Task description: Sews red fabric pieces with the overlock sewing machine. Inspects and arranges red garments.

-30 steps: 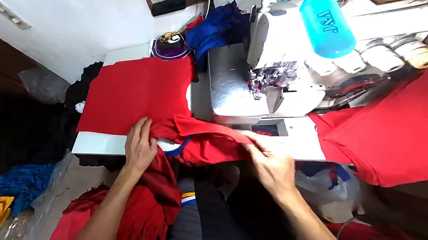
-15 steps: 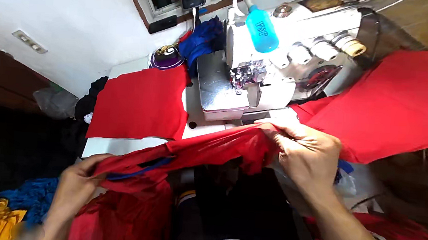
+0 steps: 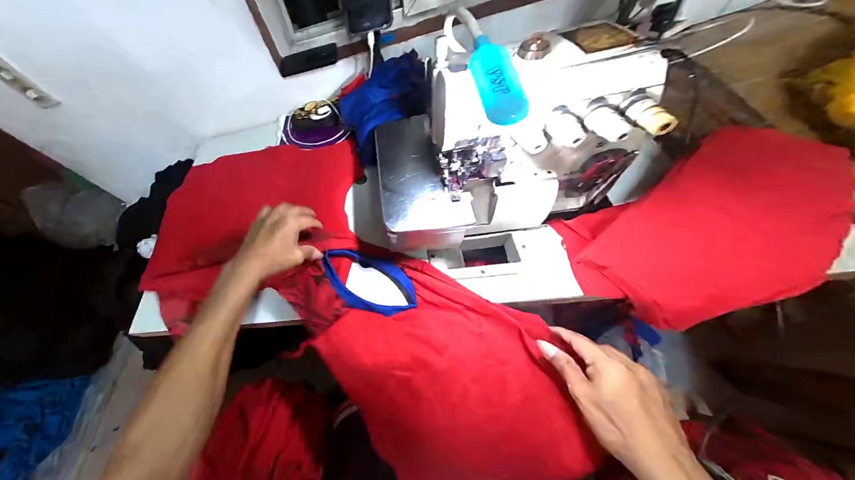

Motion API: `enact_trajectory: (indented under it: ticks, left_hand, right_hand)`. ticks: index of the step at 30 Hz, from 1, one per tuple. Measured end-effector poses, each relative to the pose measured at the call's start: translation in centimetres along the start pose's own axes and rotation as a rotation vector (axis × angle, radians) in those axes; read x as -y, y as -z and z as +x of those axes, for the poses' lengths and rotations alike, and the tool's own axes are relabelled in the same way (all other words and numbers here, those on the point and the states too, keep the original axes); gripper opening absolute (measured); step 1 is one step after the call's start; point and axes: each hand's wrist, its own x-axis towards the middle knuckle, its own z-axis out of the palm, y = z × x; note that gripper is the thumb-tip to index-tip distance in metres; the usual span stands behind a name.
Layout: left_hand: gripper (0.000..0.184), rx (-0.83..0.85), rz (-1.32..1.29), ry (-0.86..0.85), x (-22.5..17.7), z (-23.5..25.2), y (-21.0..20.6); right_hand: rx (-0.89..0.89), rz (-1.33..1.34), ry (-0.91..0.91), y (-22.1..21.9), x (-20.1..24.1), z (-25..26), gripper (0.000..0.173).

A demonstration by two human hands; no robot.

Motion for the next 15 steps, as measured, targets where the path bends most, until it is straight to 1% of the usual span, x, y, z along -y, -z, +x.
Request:
enact_trajectory:
  ticks: [2,4,7,9,11,13,15]
  left_hand:
    - [0.034,-0.074,-0.112,0.056,-0.7,-0.4,-3.9]
    - [0.027,-0.170,-0.166,0.081,-0.6,-1.2,-5.6]
    - [0.016,-0.326,-0.147,0.093,-0.4,-2.4,-6.2]
    - [0.012,-0.390,-0.106,0.120,-0.4,-3.0,-6.2]
    - [0.014,-0.436,-0.045,0.164,-0.1,-3.6,-6.4]
    - [0.015,-0.503,0.019,0.206,-0.2,-4.0,-6.4]
    - [0.016,-0.564,0.020,0.266,-1.2,-4.7,-6.3]
  right_hand:
    - [-0.092,-0.034,0.091,-0.9,0.7,-0.4,0.045]
    - [-0.183,-0.002,0.220,-1.8,2.5,0.5,0.039]
    - [-0.199,0.066,0.418,-4.3,6.1,3.4,0.029]
    - [-0.198,0.062,0.503,-6.7,8.1,5.4,0.025]
    - [-0.192,0.022,0.514,-9.0,9.1,7.1,0.023]
    - [-0.191,0.015,0.488,-10.4,9.2,8.2,0.019]
    - [-0.157,0.102,0.432,-9.9,9.3,8.2,0.015]
